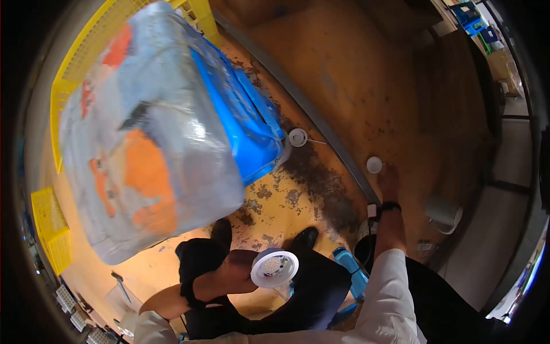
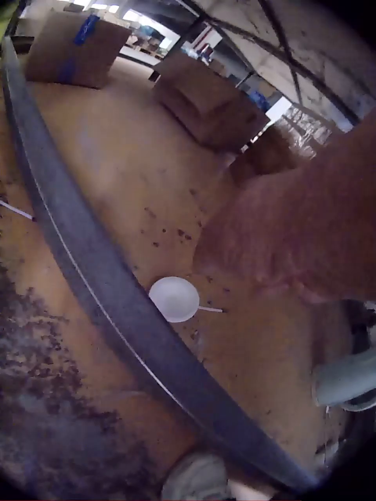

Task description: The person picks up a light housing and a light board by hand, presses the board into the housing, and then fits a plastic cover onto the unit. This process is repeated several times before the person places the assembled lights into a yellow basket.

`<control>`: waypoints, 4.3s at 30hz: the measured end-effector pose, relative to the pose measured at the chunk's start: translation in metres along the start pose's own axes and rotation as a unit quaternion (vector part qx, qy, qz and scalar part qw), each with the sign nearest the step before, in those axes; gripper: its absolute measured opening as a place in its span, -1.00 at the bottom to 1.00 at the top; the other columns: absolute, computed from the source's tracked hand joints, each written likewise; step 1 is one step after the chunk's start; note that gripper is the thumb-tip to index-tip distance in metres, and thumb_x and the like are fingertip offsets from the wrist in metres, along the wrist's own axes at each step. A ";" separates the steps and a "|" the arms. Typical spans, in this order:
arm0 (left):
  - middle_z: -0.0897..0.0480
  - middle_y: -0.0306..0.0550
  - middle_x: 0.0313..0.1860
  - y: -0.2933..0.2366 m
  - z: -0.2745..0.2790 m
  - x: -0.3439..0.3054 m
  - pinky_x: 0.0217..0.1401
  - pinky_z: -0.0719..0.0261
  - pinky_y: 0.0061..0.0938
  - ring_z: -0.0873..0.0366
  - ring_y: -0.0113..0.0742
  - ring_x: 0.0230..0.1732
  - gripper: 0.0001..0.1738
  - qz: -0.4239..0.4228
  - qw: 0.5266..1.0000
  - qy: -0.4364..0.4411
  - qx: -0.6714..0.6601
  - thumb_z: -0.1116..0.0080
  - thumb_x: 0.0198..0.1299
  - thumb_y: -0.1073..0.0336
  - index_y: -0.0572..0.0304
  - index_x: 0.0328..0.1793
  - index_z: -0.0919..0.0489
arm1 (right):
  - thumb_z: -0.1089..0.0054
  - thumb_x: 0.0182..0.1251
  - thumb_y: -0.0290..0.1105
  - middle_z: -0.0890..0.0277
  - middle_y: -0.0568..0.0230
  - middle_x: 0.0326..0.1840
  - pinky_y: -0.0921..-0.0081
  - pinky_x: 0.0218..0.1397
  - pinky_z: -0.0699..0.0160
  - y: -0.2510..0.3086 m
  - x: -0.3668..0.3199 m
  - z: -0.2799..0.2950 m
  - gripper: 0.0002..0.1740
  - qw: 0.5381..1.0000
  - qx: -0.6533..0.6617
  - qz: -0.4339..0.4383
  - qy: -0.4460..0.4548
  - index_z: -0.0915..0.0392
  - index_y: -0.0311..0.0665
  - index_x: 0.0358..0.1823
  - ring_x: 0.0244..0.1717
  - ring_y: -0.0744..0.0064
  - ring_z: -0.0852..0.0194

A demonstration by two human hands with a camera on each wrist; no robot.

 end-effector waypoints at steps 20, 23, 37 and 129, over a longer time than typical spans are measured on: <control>-0.68 -0.02 -0.17 0.059 -0.003 0.040 -0.12 -0.61 -0.43 -0.67 -0.19 -0.19 -0.71 0.048 0.997 -0.006 -0.067 -0.29 -0.07 0.50 0.24 -0.13 -0.64 | -0.41 -0.16 -0.39 -0.19 0.02 0.29 0.16 0.15 -0.47 -0.001 0.055 -0.061 -0.08 0.943 -0.178 0.128 0.250 -0.16 -0.08 0.33 0.17 -0.02 -0.33; -0.69 -0.05 -0.20 0.066 -0.008 0.039 -0.10 -0.59 -0.47 -0.66 -0.26 -0.17 -0.73 0.072 0.991 -0.002 -0.109 -0.27 0.01 0.49 0.24 -0.10 -0.63 | -0.40 -0.18 -0.33 -0.29 0.05 0.18 0.12 0.17 -0.42 -0.017 0.049 -0.062 -0.13 0.958 -0.189 0.101 0.189 -0.22 -0.05 0.29 0.19 -0.03 -0.30; -0.54 -0.08 -0.17 0.080 -0.046 0.086 -0.18 -0.52 -0.53 -0.54 -0.46 -0.11 -0.69 0.105 0.967 -0.063 -0.224 -0.19 0.10 0.49 0.35 -0.03 -0.40 | -0.44 -0.16 -0.26 -0.43 -0.10 0.00 0.29 -0.04 -0.57 0.221 -0.112 0.188 -0.03 0.847 0.281 0.451 0.019 -0.15 -0.30 0.35 0.00 0.02 -0.48; -0.58 -0.16 -0.34 -0.414 0.348 0.261 -0.22 -0.53 -0.55 -0.52 -0.51 -0.29 -0.87 0.098 0.975 -0.018 -0.199 -0.15 0.15 0.44 0.26 -0.29 -0.41 | -0.22 -0.07 0.24 -0.43 -0.09 -0.10 0.13 -0.11 -0.47 0.258 0.018 0.675 -0.21 0.885 0.292 -0.333 -0.147 -0.51 -0.40 -0.09 -0.07 -0.02 -0.47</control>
Point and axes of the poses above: each hand's wrist, its own x-axis towards the middle knuckle, its own z-axis out of the back of the hand, y = z × x, the point moved 4 cm from there along x, towards the middle knuckle
